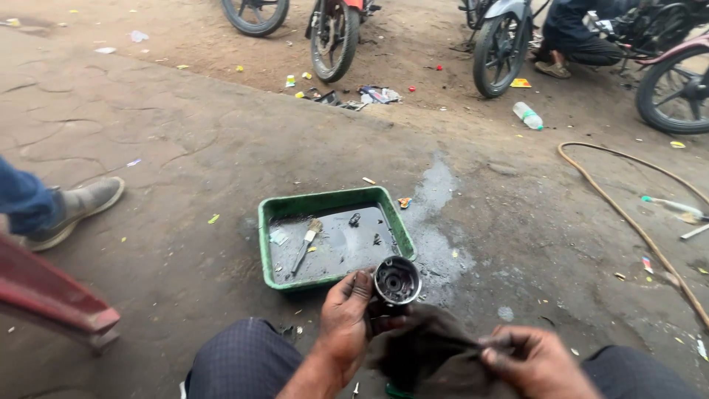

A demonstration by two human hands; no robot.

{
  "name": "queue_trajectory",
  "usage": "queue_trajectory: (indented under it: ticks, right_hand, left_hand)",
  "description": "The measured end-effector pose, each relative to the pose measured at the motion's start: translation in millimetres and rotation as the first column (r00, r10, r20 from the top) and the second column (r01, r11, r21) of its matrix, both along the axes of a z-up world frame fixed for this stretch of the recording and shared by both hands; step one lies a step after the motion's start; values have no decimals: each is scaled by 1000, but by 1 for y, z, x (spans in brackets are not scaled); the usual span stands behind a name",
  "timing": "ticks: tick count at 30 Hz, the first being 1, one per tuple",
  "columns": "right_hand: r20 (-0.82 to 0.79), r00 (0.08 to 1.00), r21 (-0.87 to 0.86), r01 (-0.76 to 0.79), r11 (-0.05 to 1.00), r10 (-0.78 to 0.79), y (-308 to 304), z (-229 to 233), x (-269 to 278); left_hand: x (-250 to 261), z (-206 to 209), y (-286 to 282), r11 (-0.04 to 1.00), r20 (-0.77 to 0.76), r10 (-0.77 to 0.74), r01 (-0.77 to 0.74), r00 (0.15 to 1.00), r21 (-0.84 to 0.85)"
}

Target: Cleaning and assembling internal components of a motorcycle, likely related to the fuel system or engine.

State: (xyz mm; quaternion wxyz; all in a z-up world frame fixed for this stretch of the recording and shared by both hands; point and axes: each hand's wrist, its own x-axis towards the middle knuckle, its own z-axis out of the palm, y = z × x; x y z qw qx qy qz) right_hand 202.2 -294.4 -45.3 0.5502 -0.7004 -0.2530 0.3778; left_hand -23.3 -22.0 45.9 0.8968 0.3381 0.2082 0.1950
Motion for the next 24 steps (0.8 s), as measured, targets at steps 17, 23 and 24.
queue_trajectory:
  ticks: [17, 23, 24]
  right_hand:
    - [-116, 983, 141, 156, 978, -140, 76, -47, -178]
    - [-204, 960, 147, 224, 963, -192, 88, -70, -186]
    - [-345, 926, 352, 277, 894, -152, 93, -73, -191]
  left_hand:
    - [-21, -74, -85, 941, -11, 333, -332, 943, 60]
    - [-17, -60, -78, 914, 93, 396, -401, 914, 53]
    - [-17, -58, -77, 904, 137, 414, -424, 900, 59]
